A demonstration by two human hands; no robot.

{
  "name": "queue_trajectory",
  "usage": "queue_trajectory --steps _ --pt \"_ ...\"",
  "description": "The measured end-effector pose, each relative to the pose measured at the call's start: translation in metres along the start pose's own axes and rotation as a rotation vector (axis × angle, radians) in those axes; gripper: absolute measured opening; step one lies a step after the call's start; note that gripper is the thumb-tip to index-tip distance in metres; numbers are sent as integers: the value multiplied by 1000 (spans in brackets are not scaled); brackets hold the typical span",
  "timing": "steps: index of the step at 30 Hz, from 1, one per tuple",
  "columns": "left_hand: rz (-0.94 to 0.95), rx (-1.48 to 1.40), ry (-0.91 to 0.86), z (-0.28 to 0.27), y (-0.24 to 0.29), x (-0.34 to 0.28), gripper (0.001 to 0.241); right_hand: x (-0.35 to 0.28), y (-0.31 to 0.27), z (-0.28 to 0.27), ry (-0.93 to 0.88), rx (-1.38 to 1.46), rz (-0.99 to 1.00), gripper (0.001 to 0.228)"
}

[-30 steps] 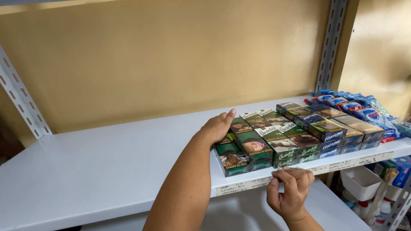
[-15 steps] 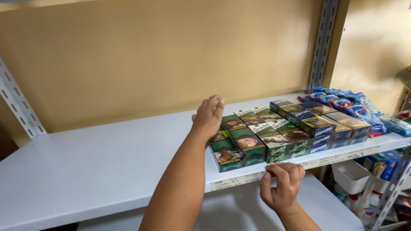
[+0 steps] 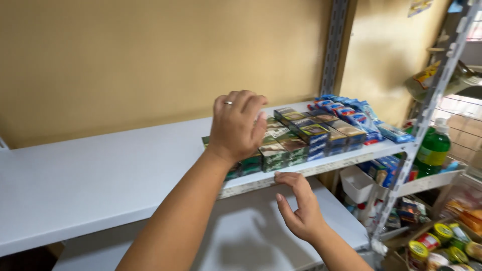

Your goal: The person is stocking and organizing packs of cigarettes on a store shelf from a cardboard box.

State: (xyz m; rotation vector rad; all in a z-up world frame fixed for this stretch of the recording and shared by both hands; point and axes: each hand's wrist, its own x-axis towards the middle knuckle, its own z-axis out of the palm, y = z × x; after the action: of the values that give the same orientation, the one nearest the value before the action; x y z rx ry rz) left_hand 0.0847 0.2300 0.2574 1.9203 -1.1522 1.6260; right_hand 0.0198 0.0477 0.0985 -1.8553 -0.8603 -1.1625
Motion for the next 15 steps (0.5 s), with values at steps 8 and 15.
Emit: queue_trajectory --steps 8,15 --pt "348 -215 -78 53 144 -12 37 -80 33 -157 185 43 310 33" --pt "-11 -729 -146 158 240 -53 19 -195 20 -319 482 -155 543 12"
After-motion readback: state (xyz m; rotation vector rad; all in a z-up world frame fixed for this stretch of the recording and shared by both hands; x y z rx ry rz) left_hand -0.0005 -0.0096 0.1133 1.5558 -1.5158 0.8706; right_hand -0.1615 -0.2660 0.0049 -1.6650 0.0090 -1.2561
